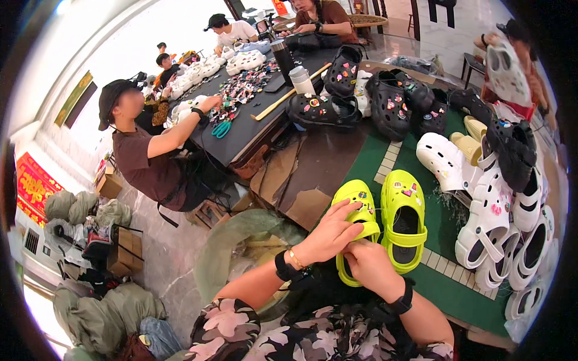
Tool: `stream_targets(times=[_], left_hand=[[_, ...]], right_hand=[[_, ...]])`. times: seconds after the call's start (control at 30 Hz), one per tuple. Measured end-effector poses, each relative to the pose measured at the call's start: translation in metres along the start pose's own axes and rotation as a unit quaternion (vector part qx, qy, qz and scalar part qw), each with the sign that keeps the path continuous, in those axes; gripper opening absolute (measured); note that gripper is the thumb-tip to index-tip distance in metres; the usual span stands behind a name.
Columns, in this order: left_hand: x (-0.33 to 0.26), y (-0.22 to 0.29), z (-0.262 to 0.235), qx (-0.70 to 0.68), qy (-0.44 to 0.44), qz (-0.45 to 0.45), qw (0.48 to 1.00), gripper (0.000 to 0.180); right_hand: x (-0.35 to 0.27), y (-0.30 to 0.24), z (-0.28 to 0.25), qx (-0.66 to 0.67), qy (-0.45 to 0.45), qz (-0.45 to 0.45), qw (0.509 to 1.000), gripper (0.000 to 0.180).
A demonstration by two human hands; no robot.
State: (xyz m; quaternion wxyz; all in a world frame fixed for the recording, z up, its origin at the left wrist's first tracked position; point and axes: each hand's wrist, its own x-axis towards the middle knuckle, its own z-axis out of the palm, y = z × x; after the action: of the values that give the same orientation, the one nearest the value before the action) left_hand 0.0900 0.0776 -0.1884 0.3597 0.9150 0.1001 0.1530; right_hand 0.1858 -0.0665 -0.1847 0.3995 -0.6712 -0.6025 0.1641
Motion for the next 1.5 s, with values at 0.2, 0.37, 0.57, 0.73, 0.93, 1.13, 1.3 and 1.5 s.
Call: stream_targets(times=[0.2,0.37,0.57,0.73,0.93,1.13,1.3,1.5], left_hand=[[-0.001,-0.009,-0.003,-0.137,-0.025,-0.038,0.99,0.038],[-0.001,-0.011,-0.005,-0.2,-0.036,-0.047,0.978,0.037],[-0.001,-0.01,0.001,-0.083,-0.026,-0.019,0.996,0.041],[-0.001,-0.011,-0.003,-0.092,-0.047,-0.024,0.994,0.04],[-0.002,-0.012,-0.006,-0.228,-0.04,-0.059,0.971,0.036],[-0.004,-0.017,0.0,-0.199,-0.018,-0.027,0.979,0.037],[-0.004,-0.019,-0.001,-0.176,-0.037,-0.015,0.984,0.034],[-0.003,-0.014,-0.004,-0.125,0.005,-0.014,0.992,0.033]], right_hand=[[0.006,0.004,0.007,-0.019,-0.011,-0.057,0.998,0.011],[0.004,0.006,0.009,-0.01,-0.04,-0.022,0.999,0.012],[0.006,0.0,0.004,0.036,-0.026,-0.017,0.999,0.011],[0.009,-0.002,0.006,0.079,-0.048,-0.009,0.996,0.012],[0.009,0.001,0.01,0.141,-0.048,0.042,0.988,0.01],[0.005,0.003,0.01,0.159,-0.068,0.087,0.981,0.011],[0.004,0.005,0.013,0.184,-0.074,0.069,0.978,0.012],[-0.005,0.001,0.006,0.199,-0.059,0.108,0.972,0.012]])
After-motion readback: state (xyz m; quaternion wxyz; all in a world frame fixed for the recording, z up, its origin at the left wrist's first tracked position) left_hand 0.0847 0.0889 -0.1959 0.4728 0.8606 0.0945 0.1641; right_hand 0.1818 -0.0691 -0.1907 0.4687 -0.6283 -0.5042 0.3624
